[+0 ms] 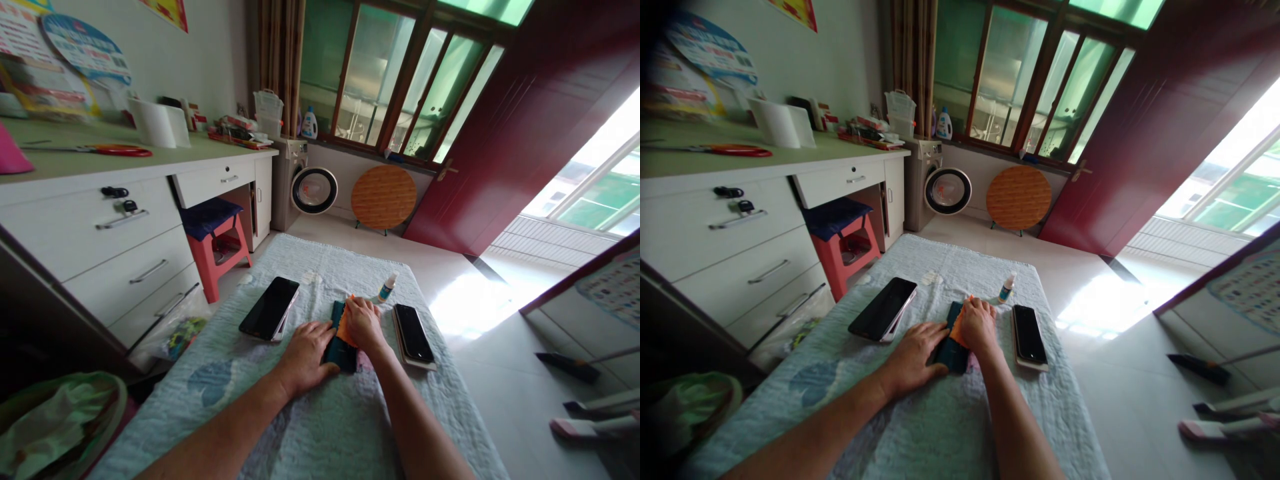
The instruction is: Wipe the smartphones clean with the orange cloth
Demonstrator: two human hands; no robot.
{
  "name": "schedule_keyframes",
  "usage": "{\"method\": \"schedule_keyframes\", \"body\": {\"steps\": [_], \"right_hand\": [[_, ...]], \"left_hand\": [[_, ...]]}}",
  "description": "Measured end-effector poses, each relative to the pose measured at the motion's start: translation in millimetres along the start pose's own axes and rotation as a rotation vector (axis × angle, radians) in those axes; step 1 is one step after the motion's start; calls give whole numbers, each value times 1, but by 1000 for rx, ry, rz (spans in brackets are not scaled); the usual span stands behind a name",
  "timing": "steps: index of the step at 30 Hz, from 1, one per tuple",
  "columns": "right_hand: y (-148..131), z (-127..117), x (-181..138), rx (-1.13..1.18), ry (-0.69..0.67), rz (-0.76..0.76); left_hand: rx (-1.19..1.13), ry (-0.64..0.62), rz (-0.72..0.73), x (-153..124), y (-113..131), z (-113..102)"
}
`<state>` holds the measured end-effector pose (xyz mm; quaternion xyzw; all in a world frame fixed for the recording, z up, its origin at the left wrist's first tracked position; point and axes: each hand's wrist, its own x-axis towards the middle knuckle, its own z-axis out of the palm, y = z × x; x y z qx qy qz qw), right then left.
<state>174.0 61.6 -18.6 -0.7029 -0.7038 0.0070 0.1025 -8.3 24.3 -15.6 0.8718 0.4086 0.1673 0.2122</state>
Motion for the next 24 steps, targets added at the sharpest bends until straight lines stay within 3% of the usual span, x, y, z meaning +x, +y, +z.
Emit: {"method": "schedule_keyframes", "body": {"steps": [11, 24], "right_hand": [[-18, 9, 12, 42, 6, -142], [-16, -3, 5, -48, 9, -124]], "left_hand": [[-9, 3, 2, 0, 4, -4], [-8, 44, -18, -2, 8, -4]]}}
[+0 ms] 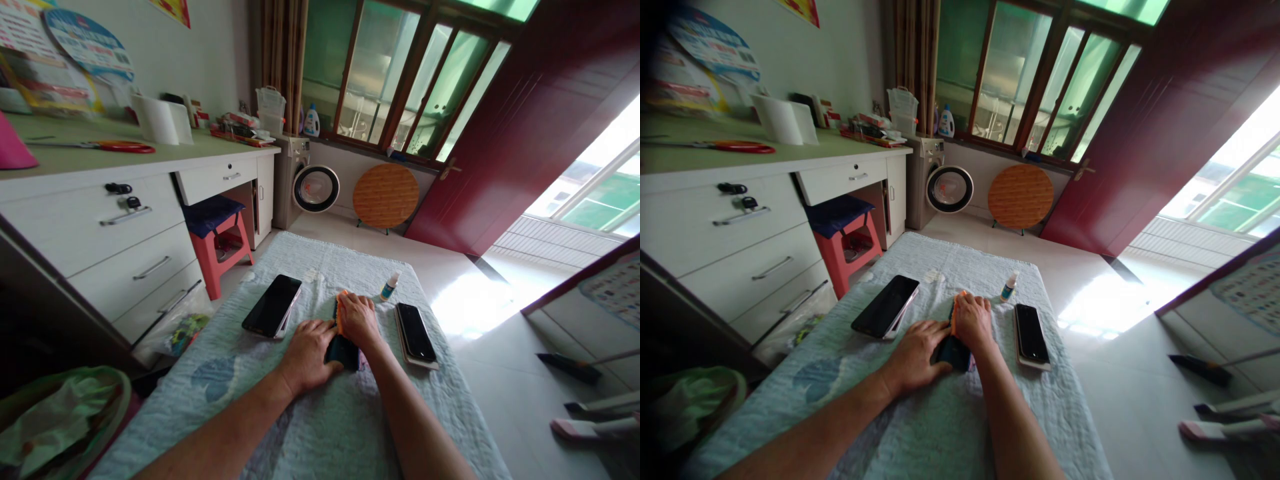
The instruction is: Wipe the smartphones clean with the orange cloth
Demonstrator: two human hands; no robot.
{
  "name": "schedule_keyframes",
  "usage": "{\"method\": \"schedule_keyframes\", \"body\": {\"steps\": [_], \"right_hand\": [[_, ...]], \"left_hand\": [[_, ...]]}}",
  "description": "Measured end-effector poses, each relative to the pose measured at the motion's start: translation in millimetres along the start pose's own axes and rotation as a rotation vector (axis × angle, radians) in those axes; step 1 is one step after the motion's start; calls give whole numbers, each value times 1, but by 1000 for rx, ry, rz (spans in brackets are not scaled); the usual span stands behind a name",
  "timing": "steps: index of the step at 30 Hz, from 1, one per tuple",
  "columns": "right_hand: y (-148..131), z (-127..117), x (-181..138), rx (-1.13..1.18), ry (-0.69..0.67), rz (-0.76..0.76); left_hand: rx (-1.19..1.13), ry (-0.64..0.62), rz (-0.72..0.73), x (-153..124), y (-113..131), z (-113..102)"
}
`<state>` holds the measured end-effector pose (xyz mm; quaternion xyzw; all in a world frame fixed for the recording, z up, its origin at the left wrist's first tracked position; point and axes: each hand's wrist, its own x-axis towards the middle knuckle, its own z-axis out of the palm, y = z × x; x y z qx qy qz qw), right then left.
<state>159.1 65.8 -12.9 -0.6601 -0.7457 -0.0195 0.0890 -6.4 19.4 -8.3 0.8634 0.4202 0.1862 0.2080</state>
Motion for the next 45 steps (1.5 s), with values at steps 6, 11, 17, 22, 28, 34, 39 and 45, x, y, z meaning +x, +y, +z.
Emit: {"method": "schedule_keyframes", "body": {"steps": [6, 11, 17, 22, 28, 34, 39, 45], "right_hand": [[8, -4, -8, 14, 16, 23], [12, -7, -14, 15, 41, 35], [11, -6, -19, 46, 68, 74], [9, -6, -20, 43, 71, 81], [7, -6, -23, -8, 107, 172], [10, -6, -23, -8, 89, 195], [17, -11, -21, 44, 26, 208], [27, -25, -27, 174, -105, 131]], "left_hand": [[8, 25, 13, 0, -3, 4], [9, 24, -7, 0, -6, 8], [14, 21, -16, 0, -6, 8], [13, 19, -23, 0, -6, 8], [20, 17, -25, 0, -6, 8], [25, 18, -28, 0, -7, 8], [27, 3, -31, 0, -4, 5], [24, 7, 2, 0, -5, 4]]}}
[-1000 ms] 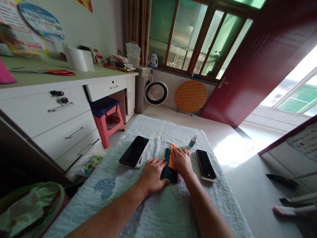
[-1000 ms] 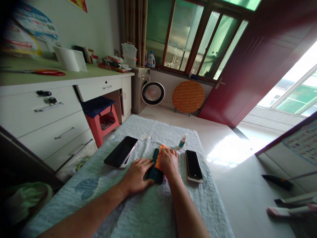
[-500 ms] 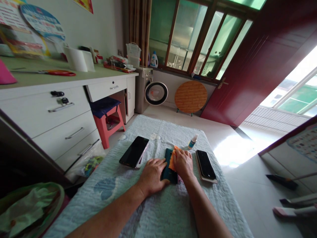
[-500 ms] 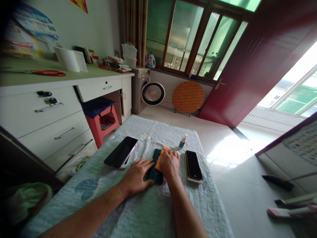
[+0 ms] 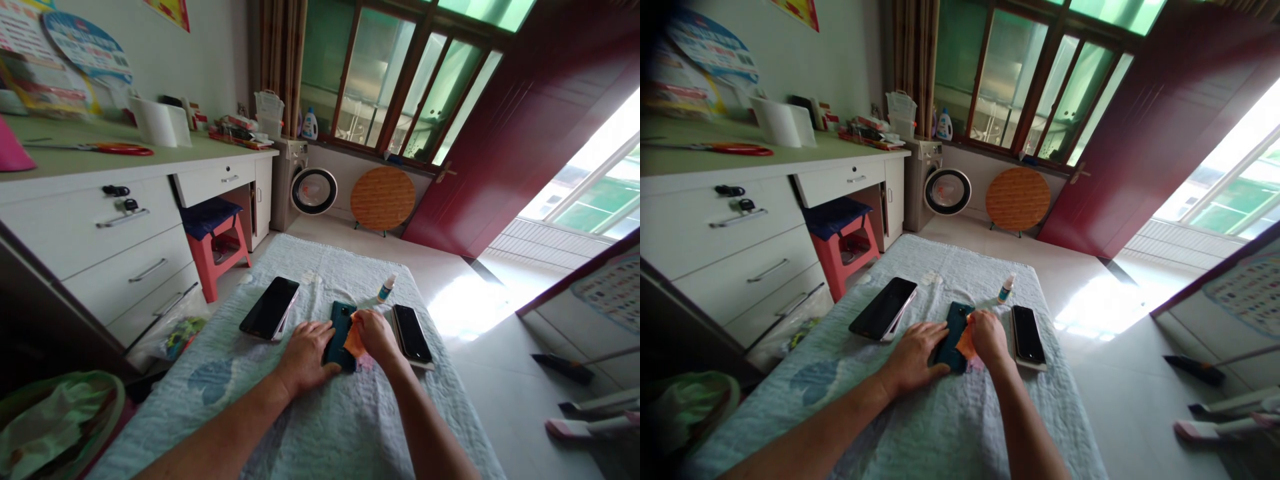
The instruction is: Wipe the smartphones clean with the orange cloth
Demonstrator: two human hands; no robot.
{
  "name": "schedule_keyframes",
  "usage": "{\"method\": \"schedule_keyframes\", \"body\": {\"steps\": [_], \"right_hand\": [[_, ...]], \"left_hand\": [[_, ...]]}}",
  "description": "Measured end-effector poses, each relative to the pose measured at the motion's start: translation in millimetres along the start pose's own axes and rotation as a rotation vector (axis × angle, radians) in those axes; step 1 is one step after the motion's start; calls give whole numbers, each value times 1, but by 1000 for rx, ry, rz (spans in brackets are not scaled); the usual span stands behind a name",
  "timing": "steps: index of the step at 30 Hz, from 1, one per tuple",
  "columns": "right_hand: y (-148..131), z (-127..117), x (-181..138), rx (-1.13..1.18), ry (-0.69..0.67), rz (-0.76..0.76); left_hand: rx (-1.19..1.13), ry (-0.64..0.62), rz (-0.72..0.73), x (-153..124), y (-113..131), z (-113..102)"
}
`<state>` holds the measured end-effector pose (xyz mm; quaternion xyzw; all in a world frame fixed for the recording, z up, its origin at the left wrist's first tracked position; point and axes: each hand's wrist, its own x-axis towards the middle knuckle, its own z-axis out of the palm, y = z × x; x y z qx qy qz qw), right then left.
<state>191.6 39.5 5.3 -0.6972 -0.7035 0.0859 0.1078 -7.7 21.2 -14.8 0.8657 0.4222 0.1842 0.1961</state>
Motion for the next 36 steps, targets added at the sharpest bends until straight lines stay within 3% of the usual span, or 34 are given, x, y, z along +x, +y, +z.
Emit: {"method": "schedule_keyframes", "body": {"steps": [5, 11, 17, 21, 36], "right_hand": [[-1, -7, -17, 56, -25, -78], [-9, 4, -35, 31, 11, -131], [-7, 25, -30, 3, 75, -82], [-3, 32, -24, -17, 34, -75], [-27, -1, -58, 73, -205, -286]], "left_hand": [[4, 30, 28, 0, -3, 4], [27, 19, 11, 1, -1, 3], [37, 7, -7, 1, 1, 2], [39, -5, -6, 1, 1, 2], [-1, 60, 32, 1, -4, 8]]}}
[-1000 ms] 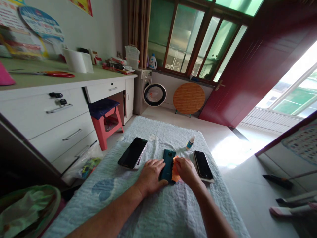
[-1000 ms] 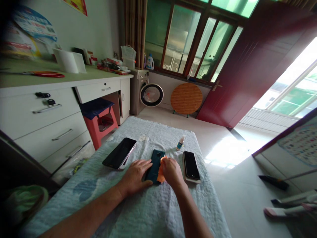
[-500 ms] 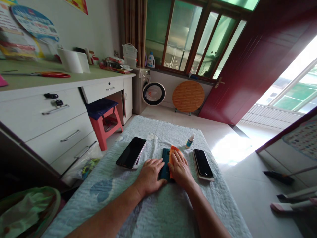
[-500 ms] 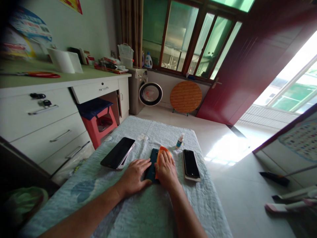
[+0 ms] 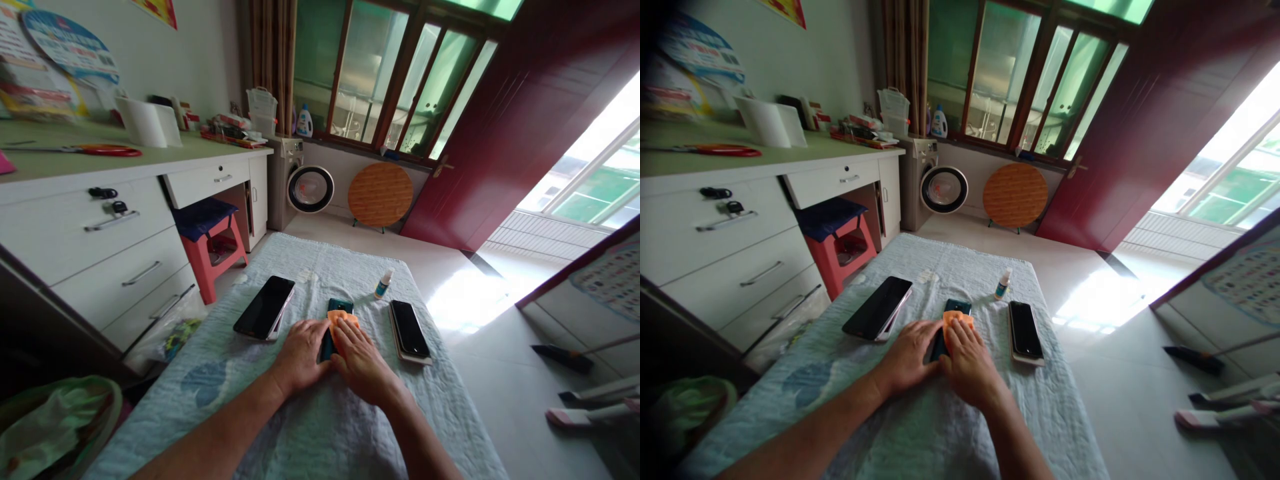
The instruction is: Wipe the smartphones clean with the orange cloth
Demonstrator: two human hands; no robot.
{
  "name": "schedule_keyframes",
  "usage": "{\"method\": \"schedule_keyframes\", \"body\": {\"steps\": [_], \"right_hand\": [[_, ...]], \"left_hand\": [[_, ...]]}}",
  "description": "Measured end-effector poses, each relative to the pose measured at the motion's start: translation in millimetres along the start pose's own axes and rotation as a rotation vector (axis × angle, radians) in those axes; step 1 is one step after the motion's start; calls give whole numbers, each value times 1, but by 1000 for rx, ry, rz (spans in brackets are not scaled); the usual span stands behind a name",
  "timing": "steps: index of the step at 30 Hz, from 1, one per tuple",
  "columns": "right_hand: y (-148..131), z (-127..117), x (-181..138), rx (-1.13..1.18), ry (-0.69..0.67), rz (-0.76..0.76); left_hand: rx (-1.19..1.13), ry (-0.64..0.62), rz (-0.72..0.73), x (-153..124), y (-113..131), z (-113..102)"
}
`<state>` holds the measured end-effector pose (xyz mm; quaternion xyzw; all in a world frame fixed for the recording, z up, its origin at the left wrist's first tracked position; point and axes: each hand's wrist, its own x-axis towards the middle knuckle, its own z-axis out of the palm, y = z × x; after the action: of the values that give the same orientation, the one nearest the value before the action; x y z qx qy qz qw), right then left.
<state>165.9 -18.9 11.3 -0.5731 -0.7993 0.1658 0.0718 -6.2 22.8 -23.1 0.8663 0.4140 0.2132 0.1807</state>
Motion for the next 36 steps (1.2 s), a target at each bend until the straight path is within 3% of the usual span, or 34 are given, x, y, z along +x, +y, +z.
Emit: {"method": "schedule_keyframes", "body": {"steps": [7, 13, 19, 31, 36], "right_hand": [[-16, -11, 0, 115, 35, -204], [-18, -15, -1, 208, -42, -374], [-16, -16, 0, 193, -37, -292], [5, 2, 20, 69, 169, -94], [3, 3, 25, 74, 132, -134]], "left_hand": [[-29, 5, 0, 1, -7, 7], [-3, 10, -34, 2, -8, 9], [-23, -9, -20, 0, -6, 6], [-48, 14, 13, 0, -8, 10], [-52, 13, 11, 0, -10, 12]]}}
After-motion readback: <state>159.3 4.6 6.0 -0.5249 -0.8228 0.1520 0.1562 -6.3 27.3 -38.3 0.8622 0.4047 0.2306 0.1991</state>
